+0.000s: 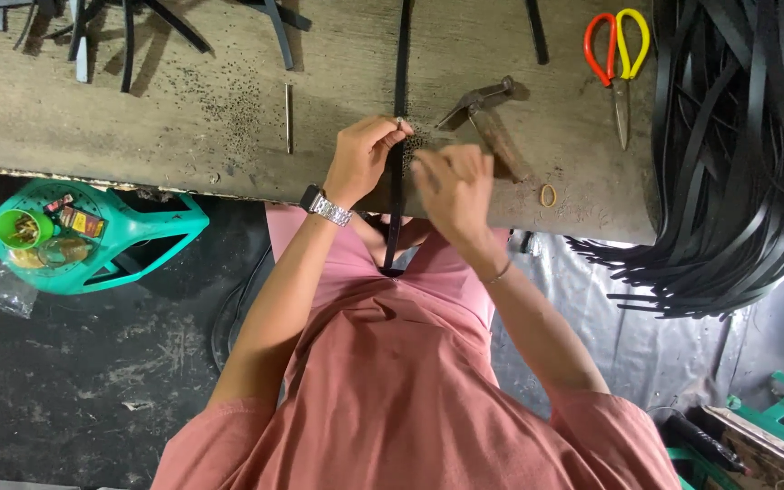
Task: The person is using a hammer and a punch to create holes or attach components to a long black leather strip on a low wooden workbench.
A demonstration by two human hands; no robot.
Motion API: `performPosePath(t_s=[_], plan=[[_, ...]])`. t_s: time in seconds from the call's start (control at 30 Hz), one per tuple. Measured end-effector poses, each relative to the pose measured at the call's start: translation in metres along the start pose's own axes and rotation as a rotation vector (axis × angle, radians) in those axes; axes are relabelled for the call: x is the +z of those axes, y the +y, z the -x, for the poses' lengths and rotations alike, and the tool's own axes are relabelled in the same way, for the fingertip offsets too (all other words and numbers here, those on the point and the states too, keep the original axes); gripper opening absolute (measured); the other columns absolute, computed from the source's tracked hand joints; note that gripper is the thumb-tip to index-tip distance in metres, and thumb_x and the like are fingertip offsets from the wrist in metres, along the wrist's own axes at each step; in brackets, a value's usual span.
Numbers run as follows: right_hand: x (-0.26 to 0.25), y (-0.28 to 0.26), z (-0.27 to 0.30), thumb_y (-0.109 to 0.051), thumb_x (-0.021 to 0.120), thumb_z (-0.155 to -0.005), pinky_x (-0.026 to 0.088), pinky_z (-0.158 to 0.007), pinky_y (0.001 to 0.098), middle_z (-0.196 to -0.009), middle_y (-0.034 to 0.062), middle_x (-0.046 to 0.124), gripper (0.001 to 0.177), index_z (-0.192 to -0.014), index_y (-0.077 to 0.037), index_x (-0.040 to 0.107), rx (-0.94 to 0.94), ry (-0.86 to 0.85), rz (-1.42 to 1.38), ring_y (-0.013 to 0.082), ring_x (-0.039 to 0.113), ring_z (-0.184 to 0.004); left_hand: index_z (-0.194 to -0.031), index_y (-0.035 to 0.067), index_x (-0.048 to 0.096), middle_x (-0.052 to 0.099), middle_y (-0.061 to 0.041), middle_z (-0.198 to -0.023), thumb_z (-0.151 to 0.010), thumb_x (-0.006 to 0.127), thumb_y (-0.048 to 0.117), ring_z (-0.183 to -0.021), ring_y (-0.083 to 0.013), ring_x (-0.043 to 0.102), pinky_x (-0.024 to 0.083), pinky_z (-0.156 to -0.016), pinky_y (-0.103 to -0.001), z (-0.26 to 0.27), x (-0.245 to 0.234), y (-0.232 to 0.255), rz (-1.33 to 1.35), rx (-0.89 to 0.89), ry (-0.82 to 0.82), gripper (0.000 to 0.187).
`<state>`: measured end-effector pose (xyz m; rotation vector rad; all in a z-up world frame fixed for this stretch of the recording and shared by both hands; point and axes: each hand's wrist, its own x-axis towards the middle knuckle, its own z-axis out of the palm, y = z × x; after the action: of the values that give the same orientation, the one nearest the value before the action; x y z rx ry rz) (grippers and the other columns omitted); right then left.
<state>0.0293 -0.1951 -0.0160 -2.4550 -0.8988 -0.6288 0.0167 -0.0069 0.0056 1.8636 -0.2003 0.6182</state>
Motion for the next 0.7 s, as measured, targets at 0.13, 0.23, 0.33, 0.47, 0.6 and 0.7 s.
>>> performPosePath(t_s=[0.13, 0.23, 0.33, 0.47, 0.6, 0.7], plan=[[0.004, -0.022, -0.002, -0.021, 0.076, -0.083, 0.035, -0.070, 0.0334, -0.084, -0.0031, 0.049, 0.005, -0.086, -0.019, 0.073, 0.010, -0.048, -0.068, 0.0194, 0.049, -0.083, -0.087, 0.006, 0.072, 0.075, -0.009, -0.081, -0.099, 0.070, 0.003, -0.075, -0.0271, 0.076, 0.063, -0.066, -0.033, 0.003, -0.001, -0.009, -0.077, -0.001, -0.012, 0.013], [0.000, -0.025, -0.003, -0.019, 0.077, -0.084, 0.032, -0.070, 0.0334, -0.084, -0.0036, 0.047, 0.004, -0.085, -0.018, 0.073, 0.011, -0.057, -0.089, 0.0181, 0.047, -0.082, -0.087, 0.009, 0.072, 0.075, -0.007, -0.078, -0.105, 0.062, 0.009, -0.073, -0.0238, 0.076, 0.063, -0.065, -0.032, 0.004, -0.002, -0.015, -0.020, -0.114, 0.011, 0.020], [-0.008, -0.030, -0.012, -0.022, 0.076, -0.088, 0.032, -0.072, 0.0334, -0.083, -0.0046, 0.046, 0.005, -0.085, -0.019, 0.073, 0.010, -0.051, -0.104, 0.0169, 0.046, -0.083, -0.099, -0.002, 0.066, 0.073, -0.020, -0.082, -0.111, 0.048, 0.010, -0.076, -0.0261, 0.077, 0.067, -0.070, -0.036, -0.003, -0.007, -0.009, 0.277, -0.297, 0.078, 0.024], [-0.014, -0.034, -0.019, -0.018, 0.074, -0.091, 0.029, -0.070, 0.0325, -0.082, -0.0034, 0.043, 0.010, -0.082, -0.015, 0.072, 0.011, -0.054, -0.139, 0.0166, 0.041, -0.079, -0.096, -0.004, 0.069, 0.075, -0.019, -0.080, -0.109, 0.052, 0.009, -0.074, -0.0274, 0.078, 0.067, -0.067, -0.037, -0.003, -0.006, -0.007, 0.242, -0.228, 0.106, 0.025], [-0.013, -0.032, -0.018, -0.018, 0.075, -0.091, 0.028, -0.070, 0.0330, -0.082, -0.0029, 0.045, 0.011, -0.081, -0.014, 0.073, 0.014, -0.052, -0.152, 0.0164, 0.041, -0.078, -0.095, 0.000, 0.073, 0.078, -0.013, -0.078, -0.106, 0.059, 0.009, -0.074, -0.0222, 0.078, 0.066, -0.068, -0.032, -0.002, -0.004, -0.011, 0.174, -0.192, 0.097, 0.020], [-0.019, -0.038, -0.024, -0.016, 0.072, -0.092, 0.026, -0.069, 0.0319, -0.080, -0.0034, 0.044, 0.011, -0.081, -0.013, 0.073, 0.014, -0.039, -0.163, 0.0145, 0.038, -0.075, -0.093, 0.008, 0.076, 0.078, -0.006, -0.075, -0.104, 0.065, 0.013, -0.073, -0.0160, 0.078, 0.064, -0.068, -0.028, 0.001, -0.001, -0.014, 0.066, -0.166, 0.082, 0.016]])
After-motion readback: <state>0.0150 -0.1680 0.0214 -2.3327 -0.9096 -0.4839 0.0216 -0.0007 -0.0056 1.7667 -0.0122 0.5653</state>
